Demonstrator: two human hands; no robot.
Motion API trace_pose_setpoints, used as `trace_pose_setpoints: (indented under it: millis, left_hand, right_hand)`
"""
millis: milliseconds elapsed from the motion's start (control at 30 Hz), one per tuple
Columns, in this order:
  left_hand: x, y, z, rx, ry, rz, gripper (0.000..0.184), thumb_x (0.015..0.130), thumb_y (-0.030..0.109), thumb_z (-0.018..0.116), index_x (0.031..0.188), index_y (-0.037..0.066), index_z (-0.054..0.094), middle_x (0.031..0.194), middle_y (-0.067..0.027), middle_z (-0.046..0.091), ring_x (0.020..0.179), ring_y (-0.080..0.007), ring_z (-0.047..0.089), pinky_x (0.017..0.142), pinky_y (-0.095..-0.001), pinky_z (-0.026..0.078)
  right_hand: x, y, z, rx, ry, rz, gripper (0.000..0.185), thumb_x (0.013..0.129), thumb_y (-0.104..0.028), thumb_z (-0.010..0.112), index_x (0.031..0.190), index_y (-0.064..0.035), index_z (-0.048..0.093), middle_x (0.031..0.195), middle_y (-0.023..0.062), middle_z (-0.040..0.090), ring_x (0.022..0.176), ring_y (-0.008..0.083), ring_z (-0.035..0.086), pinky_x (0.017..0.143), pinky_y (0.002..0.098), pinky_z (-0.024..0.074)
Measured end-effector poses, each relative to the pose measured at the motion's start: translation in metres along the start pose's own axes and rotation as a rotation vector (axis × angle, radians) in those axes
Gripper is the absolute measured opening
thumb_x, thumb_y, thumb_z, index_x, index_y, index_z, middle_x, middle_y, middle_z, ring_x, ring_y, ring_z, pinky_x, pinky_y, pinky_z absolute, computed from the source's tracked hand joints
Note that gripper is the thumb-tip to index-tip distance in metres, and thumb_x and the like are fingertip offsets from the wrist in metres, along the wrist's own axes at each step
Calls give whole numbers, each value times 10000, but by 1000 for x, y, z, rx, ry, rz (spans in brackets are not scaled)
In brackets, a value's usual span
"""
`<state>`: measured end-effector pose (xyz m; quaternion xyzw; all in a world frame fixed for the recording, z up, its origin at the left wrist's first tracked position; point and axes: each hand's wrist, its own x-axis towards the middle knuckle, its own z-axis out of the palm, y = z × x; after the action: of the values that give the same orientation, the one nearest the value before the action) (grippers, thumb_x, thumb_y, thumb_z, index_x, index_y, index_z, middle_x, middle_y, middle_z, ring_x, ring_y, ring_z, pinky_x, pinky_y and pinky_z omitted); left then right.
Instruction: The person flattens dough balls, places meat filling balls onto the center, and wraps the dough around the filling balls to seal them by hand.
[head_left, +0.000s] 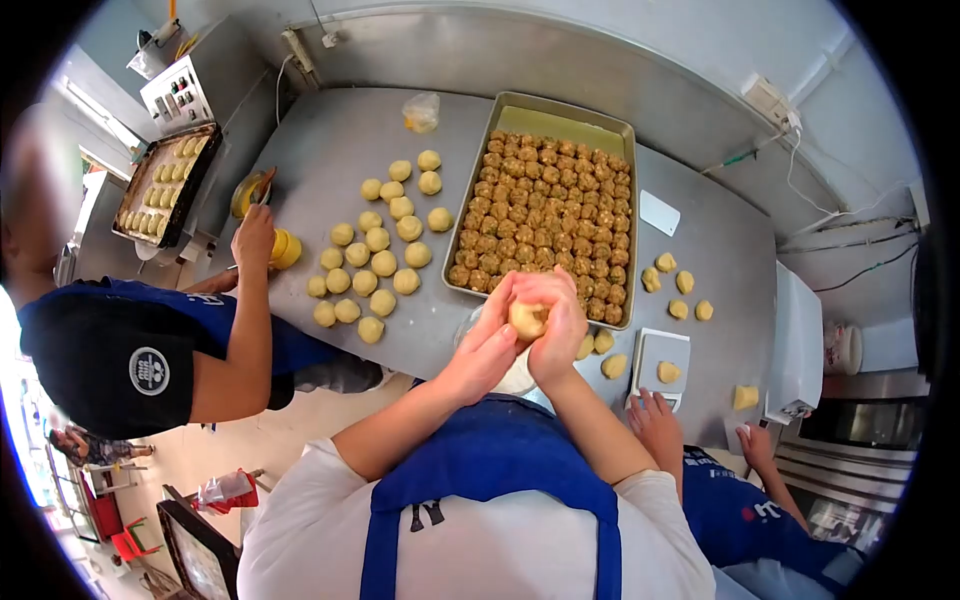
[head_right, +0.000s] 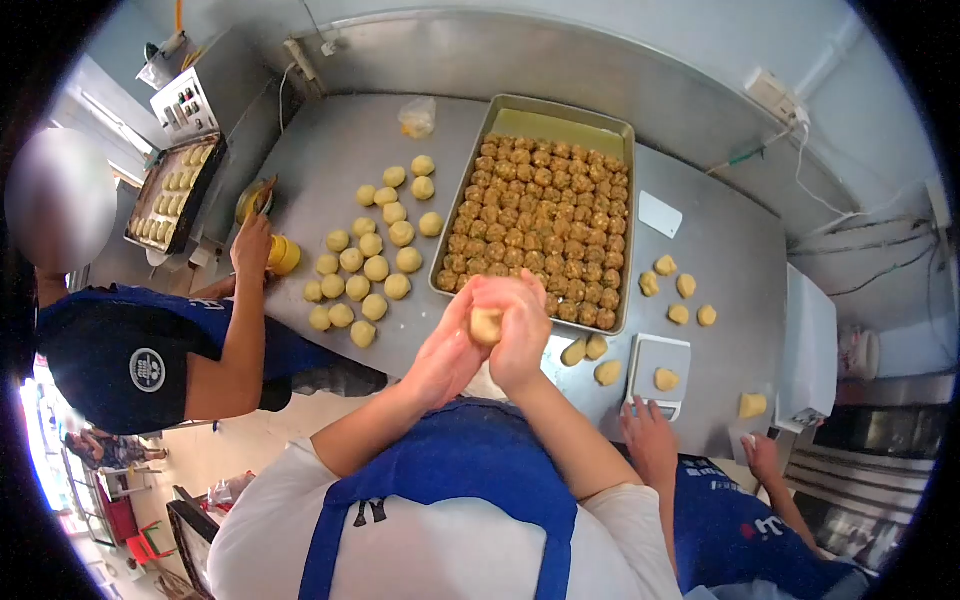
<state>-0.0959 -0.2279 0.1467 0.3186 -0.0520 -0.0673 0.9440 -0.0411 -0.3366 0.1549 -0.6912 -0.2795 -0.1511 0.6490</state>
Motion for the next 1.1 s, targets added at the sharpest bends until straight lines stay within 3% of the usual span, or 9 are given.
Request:
trace_pose_setpoints:
  millis: [67, 200, 233, 267, 367, 533, 633, 933, 1100]
  left_hand:
    - [0, 2, -16, 481, 74, 66, 568, 1038, 189, 403, 1524, 43, 147, 1497, -132, 314, 1400, -218, 319, 1138, -365, 296]
    - [-9, 12, -13, 258, 119, -114, 529, 1036, 171, 436, 1500, 22, 230, 1448, -122, 399, 1353, -204, 390, 1128, -357, 325]
    - [-13, 9, -20, 273, 72, -180, 677, 1008, 372, 524, 1513, 52, 207, 1476, -98, 381, 1368, -228, 398, 1138, -415, 325]
    - [-13, 9, -31, 274, 78, -178, 677, 1008, 372, 524, 1513, 52, 207, 1476, -98, 381, 1368, -228, 398, 1138, -415, 325]
    - [-10, 21, -58, -123, -9, -261, 1095, 758, 885, 351, 1487, 71, 289, 1501, -136, 377, 1398, -291, 371, 1152, -459, 298]
    - [-5, 31, -74, -392, 284, -374, 860, 896, 782, 259, 1464, 142, 345, 1487, -113, 409, 1376, -292, 404, 1125, -478, 341]
    - [-8, 17, -88, -275, 500, -372, 467, 1054, 469, 293, 1354, 154, 463, 1374, -74, 520, 1257, -208, 516, 1050, -412, 437]
    - [-24, 17, -134, -518, 416, -565, 453, 1044, 463, 341, 1246, 118, 554, 1245, -52, 600, 1159, -221, 576, 989, -386, 476]
    - [-17, 49, -201, -424, 538, -491, 460, 1035, 470, 361, 1115, 67, 570, 1046, -91, 631, 956, -248, 608, 848, -384, 508]
  right_hand:
    - [5, -19, 10, -99, -59, -41, 303, 925, -197, 426, 1066, -46, 647, 1079, 131, 685, 1114, 283, 630, 1107, 515, 294]
    - [4, 2, -3, -155, -258, -103, 321, 928, -227, 426, 1093, -57, 641, 1093, 125, 681, 1137, 298, 618, 1108, 523, 294]
    - [-1, 11, -1, -123, -329, -117, 305, 930, -237, 424, 1063, -78, 648, 1085, 107, 685, 1131, 291, 623, 1110, 530, 284]
    - [-3, 13, 2, -118, -332, -115, 305, 930, -237, 424, 1063, -78, 648, 1085, 107, 685, 1131, 291, 623, 1110, 530, 284]
    - [-6, 15, 16, -148, -314, -165, 387, 942, -377, 505, 1125, -59, 629, 1160, 113, 663, 1201, 296, 580, 1134, 567, 180]
    - [-9, 9, 38, -499, -510, -71, 557, 929, -468, 530, 1313, -65, 553, 1388, 134, 534, 1382, 310, 394, 1126, 604, 130]
    - [-29, 44, 52, -511, -524, -259, 419, 962, -350, 490, 1312, -136, 577, 1415, 90, 517, 1391, 317, 376, 1145, 567, 151]
    - [-47, 54, 66, -392, -531, -49, 426, 870, -229, 521, 1271, -122, 615, 1500, 231, 364, 1382, 413, 350, 1116, 514, 295]
    - [-95, 87, 22, -411, -348, 340, 326, 856, -186, 589, 1153, -77, 668, 1255, 178, 618, 1180, 359, 551, 1028, 451, 402]
